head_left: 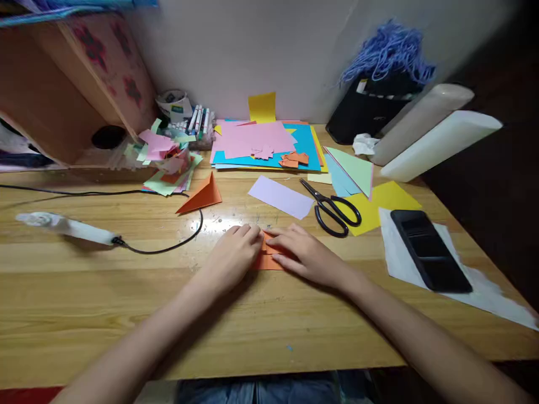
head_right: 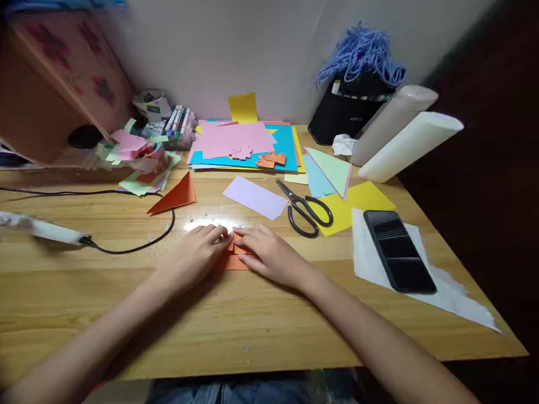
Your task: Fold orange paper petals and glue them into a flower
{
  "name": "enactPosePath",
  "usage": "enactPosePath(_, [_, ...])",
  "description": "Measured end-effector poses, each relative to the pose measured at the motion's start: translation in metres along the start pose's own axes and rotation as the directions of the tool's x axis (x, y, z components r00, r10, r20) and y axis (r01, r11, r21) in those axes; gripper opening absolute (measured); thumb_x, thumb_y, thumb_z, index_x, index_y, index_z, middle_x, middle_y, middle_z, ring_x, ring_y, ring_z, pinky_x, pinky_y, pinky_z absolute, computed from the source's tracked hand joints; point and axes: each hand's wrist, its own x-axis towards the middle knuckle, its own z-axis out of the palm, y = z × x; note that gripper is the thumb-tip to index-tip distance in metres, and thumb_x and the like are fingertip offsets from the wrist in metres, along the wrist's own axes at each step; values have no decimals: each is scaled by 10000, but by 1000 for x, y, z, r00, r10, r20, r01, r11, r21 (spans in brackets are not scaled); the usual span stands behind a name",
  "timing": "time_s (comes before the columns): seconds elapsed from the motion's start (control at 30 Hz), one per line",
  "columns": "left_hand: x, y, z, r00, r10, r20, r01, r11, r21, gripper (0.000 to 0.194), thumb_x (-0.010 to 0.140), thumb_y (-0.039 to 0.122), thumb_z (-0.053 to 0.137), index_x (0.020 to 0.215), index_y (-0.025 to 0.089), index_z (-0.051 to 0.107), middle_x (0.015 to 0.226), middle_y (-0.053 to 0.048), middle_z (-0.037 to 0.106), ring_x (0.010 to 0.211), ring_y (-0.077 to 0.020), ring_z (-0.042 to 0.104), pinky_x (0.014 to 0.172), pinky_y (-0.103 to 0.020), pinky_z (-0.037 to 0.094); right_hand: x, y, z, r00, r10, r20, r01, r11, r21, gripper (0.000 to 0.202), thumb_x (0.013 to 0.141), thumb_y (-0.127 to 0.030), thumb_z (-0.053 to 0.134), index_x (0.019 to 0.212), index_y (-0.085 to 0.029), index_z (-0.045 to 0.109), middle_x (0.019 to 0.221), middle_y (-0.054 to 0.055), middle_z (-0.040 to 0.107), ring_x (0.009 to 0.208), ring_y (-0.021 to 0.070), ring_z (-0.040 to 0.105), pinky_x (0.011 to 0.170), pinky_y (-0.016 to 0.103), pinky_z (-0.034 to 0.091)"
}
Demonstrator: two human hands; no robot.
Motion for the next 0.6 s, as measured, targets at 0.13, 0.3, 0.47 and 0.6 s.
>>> enactPosePath(0.13, [-4, 5, 1, 1000, -3, 15, 3, 1000, 1, 286, 780, 82, 438, 1032, 91, 574, 1004, -112, 552, 895, -232, 500, 771, -349, 430, 1, 1, 2, 1000, -3, -22, 4, 1000, 14, 226, 875, -229, 447, 1065, -184, 560, 1173, 71, 574, 1038, 204, 479, 864, 369, 421])
enactPosePath(0.3, [-4, 10, 3, 999, -34, -3, 34, 999, 7, 345, 787, 62, 394, 1104, 53, 531, 1007, -128, 545, 886, -232, 496, 749, -343, 439, 5, 6, 10, 993, 6, -117, -6, 1000, 5, 161, 870, -189, 438, 964, -176, 568, 1023, 74, 622, 909, 192, 528, 797, 356, 445])
enactPosePath(0.47, [-5, 9, 5, 997, -50, -60, 49, 999, -11, 306, 791, 69, 400, 1055, 89, 555, 990, -112, 544, 869, -227, 487, 740, -340, 434, 5, 9, 16, 987, 14, -163, -10, 1000, 28, 122, 862, -184, 461, 931, -190, 562, 975, 56, 629, 894, 188, 534, 790, 349, 443])
enactPosePath(0.6, [-5, 11, 11, 995, -28, -99, 32, 999, 43, 306, 797, 71, 393, 1056, 77, 555, 969, -119, 545, 867, -231, 482, 706, -334, 432, 6, 8, 17, 987, 8, -163, -6, 1000, 12, 114, 861, -196, 471, 941, -195, 552, 989, 53, 626, 920, 190, 533, 815, 355, 435])
